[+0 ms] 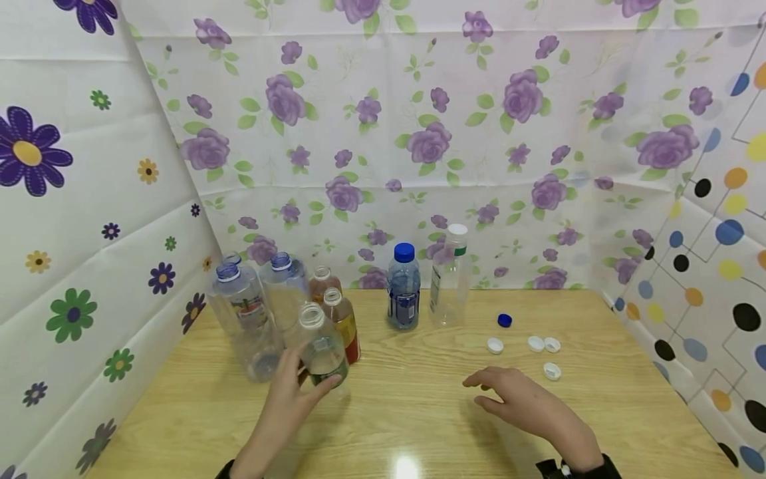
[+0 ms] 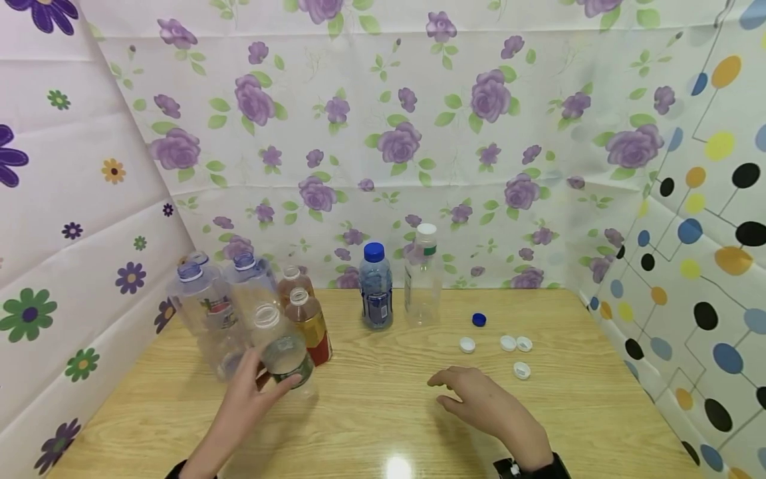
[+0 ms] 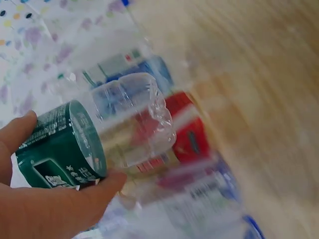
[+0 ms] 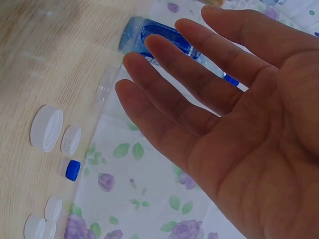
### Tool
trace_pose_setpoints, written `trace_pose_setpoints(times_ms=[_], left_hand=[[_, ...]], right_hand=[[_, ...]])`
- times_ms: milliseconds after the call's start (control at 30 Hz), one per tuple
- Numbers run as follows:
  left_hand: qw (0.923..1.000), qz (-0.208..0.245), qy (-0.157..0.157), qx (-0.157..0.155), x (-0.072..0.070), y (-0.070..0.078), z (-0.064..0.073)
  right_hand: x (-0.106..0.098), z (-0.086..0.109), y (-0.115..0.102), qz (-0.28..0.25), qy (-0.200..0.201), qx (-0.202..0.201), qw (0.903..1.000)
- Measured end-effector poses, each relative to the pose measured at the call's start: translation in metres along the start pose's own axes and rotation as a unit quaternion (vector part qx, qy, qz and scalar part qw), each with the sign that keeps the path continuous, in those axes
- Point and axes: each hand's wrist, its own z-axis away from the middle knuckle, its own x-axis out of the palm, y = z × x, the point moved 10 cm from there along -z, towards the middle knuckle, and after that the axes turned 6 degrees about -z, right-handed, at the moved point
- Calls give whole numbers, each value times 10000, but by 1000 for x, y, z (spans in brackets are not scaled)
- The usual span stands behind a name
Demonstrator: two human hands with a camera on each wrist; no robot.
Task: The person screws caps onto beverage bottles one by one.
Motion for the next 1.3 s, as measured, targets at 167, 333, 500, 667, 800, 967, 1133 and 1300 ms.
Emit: trace_pose_setpoints(times_ms=[167, 333, 500, 667, 800, 967, 1133, 1300], left_hand=[[9982, 383, -434, 128, 29, 19, -8], [9915, 718, -1044, 297, 67, 35, -19], [9828, 722, -1553, 685, 109, 48, -29], [9771, 557, -1876, 830, 144, 53, -40], [9744, 472, -2017, 876, 161, 55, -46], [9735, 519, -2034, 907, 163, 53, -47], [9735, 445, -2098, 799, 164, 50, -47], [9737, 324, -2092, 847, 166, 51, -47]], right_hand=[[0, 2, 1, -51, -60, 33, 10000], [-3, 3, 0, -53, -49, 8, 10000], [-19, 8, 4, 20, 385, 150, 9991], [-37, 19, 13, -52, 640, 350, 9973], [-58, 32, 22, 130, 987, 470, 9939], [-82, 46, 30, 431, 1476, 614, 9862], [-95, 59, 41, 558, 1751, 827, 9795], [-103, 68, 53, 686, 1940, 1013, 9733]])
